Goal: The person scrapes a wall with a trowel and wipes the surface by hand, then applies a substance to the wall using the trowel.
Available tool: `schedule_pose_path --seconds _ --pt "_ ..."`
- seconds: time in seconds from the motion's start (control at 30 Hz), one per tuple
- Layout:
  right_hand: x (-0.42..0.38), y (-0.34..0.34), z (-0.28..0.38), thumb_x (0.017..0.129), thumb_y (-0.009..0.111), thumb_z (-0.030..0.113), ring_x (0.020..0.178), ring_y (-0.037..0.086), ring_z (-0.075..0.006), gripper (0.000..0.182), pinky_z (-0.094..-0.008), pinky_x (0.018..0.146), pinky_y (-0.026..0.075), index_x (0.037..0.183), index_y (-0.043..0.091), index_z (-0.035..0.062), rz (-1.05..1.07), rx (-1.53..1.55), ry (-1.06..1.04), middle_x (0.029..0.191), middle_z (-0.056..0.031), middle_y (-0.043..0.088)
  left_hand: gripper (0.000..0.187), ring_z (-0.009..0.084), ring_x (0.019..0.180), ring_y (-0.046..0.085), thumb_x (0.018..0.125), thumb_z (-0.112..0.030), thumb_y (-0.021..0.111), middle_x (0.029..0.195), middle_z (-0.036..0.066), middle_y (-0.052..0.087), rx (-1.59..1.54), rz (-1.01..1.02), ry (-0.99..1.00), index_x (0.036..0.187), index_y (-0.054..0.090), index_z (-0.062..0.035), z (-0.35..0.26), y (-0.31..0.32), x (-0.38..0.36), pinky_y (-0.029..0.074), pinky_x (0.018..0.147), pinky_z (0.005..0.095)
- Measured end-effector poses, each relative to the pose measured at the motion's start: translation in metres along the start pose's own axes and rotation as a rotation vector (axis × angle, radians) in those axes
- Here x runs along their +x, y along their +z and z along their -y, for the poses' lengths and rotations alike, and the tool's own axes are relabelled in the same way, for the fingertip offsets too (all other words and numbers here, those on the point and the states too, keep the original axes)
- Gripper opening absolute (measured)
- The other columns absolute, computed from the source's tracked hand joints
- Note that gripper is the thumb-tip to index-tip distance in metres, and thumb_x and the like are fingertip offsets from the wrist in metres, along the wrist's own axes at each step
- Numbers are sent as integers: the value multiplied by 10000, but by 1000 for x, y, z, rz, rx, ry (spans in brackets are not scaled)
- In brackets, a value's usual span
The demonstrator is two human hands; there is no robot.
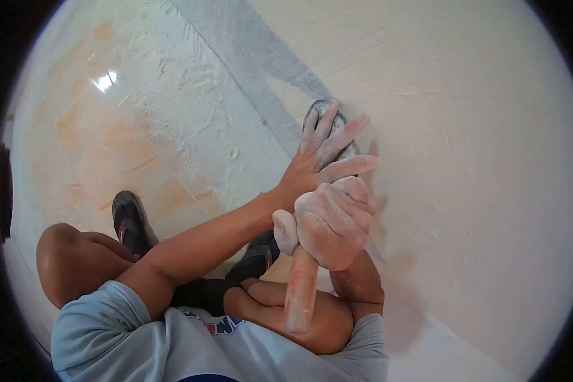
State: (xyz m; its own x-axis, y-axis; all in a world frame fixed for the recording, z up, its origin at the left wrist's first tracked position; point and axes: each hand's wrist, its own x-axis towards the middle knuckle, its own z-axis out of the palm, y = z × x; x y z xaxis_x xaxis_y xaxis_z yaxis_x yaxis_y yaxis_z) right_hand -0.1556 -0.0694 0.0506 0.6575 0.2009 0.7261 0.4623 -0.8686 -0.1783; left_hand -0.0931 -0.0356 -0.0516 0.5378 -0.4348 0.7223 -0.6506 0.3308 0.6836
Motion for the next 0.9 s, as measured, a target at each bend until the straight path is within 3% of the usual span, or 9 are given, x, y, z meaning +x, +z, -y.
schedule_pose_path --seconds 0.1,0.17,0.23,0.33,0.43,0.67,0.73,0.77,0.9 --pt "-8 21 -33 884 614 1 481 527 -210 164 -324 519 351 741 544 39 -57 -51 -92 613 -45 558 591 491 1554 186 904 -275 665 1691 121 294 167 -60 -1 1482 545 -286 21 4 1 124 1191 740" --pt "-1 18 -19 874 627 -5 480 528 -210 162 -329 521 358 742 547 46 35 15 -18 616 -43 562 591 489 1557 181 907 -273 664 1692 118 293 76 -89 -5 1485 542 -280 16 2 -4 124 1191 739" --pt "3 13 -3 701 753 -7 528 539 -192 237 -323 572 346 648 540 80 49 -21 25 638 -32 548 577 480 1570 139 913 -270 664 1702 108 272 -6 -72 12 1477 543 -269 13 2 -6 124 1199 728" --pt "5 6 4 719 735 -2 526 541 -190 219 -325 577 354 651 543 81 70 -37 72 639 -26 555 534 488 1563 158 940 -270 653 1697 109 287 13 45 -34 1462 544 -289 -2 -4 -1 137 1209 717" --pt "-3 2 3 744 715 0 524 537 -202 205 -332 581 367 658 543 72 51 -19 97 640 -35 557 602 472 1563 184 925 -263 661 1695 92 300 -88 -70 22 1504 510 -326 4 -1 -5 138 1208 722" --pt "-6 -3 -7 809 649 -34 517 526 -220 206 -342 582 392 666 527 52 -214 51 -31 654 -71 577 607 443 1550 247 831 -266 724 1667 45 377 77 37 1 1425 626 -347 -14 -3 6 173 1204 706" --pt "-11 7 -14 807 646 -41 518 531 -224 211 -335 576 394 661 522 47 -126 64 -15 648 -68 578 619 417 1541 293 812 -274 736 1642 41 424 142 -32 2 1419 638 -336 1 -1 2 196 1211 673" --pt "-10 18 -15 912 585 73 395 442 -178 300 -320 441 282 627 518 6 -210 24 -69 510 -72 505 619 417 1541 293 812 -274 736 1642 41 424 142 -33 1 1419 638 -336 0 3 -1 196 1211 673" --pt "10 9 6 898 564 32 389 430 -175 284 -326 439 281 623 497 15 -298 -66 -15 509 -64 499 577 406 1515 352 829 -241 711 1630 37 446 64 15 2 1397 661 -331 -15 -7 3 224 1219 641"
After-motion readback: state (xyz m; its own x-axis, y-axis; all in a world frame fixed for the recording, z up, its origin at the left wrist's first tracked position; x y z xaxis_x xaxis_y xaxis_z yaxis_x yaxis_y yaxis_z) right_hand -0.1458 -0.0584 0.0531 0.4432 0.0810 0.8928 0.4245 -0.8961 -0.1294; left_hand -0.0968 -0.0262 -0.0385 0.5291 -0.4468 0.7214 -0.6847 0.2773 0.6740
